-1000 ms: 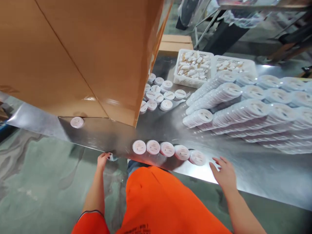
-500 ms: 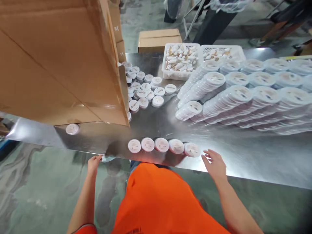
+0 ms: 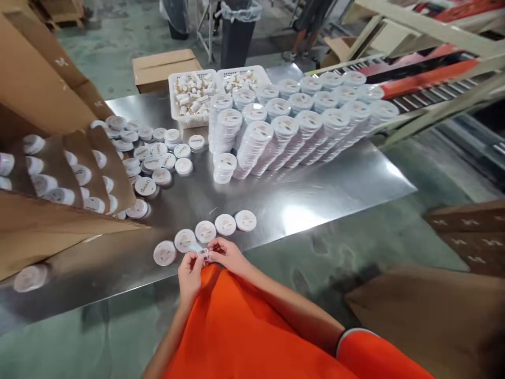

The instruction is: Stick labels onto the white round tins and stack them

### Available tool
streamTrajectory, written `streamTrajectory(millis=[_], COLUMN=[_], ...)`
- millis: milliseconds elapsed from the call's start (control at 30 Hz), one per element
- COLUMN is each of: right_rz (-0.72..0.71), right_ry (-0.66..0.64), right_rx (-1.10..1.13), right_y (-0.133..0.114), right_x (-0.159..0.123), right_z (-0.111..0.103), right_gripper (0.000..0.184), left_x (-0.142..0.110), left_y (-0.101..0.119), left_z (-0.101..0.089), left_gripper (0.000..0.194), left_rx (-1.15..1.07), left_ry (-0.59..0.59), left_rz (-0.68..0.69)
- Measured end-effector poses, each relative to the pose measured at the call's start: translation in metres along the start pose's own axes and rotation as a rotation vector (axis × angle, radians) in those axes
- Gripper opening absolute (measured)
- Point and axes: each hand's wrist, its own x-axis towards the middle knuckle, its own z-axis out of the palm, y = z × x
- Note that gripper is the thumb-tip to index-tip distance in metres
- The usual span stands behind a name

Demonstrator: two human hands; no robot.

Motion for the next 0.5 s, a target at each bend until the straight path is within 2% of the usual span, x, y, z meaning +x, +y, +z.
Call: streamTrajectory(millis=[167, 300, 500], right_rz=[-0.007, -0.004, 0.015], right_ry=[0.108, 0.162, 0.204], right_rx=[0.003, 0.021, 0.035], right_y=[0.006, 0.009, 0.011], right_x=[-0.009, -0.016, -0.027], right_z=[-0.028, -0.046, -0.067], right_gripper=[0.030, 0.028, 0.022], left_x=[-0.001, -0.001, 0.004], left_y=[0.003, 0.002, -0.006], left_z=[0.031, 0.055, 0.077], left_gripper=[0.043, 0.039, 0.029], left_rx=[0.014, -0.007, 0.113], left_ry=[-0.088, -0.136, -0.192], left_rz=[-0.071, -0.120, -0.142])
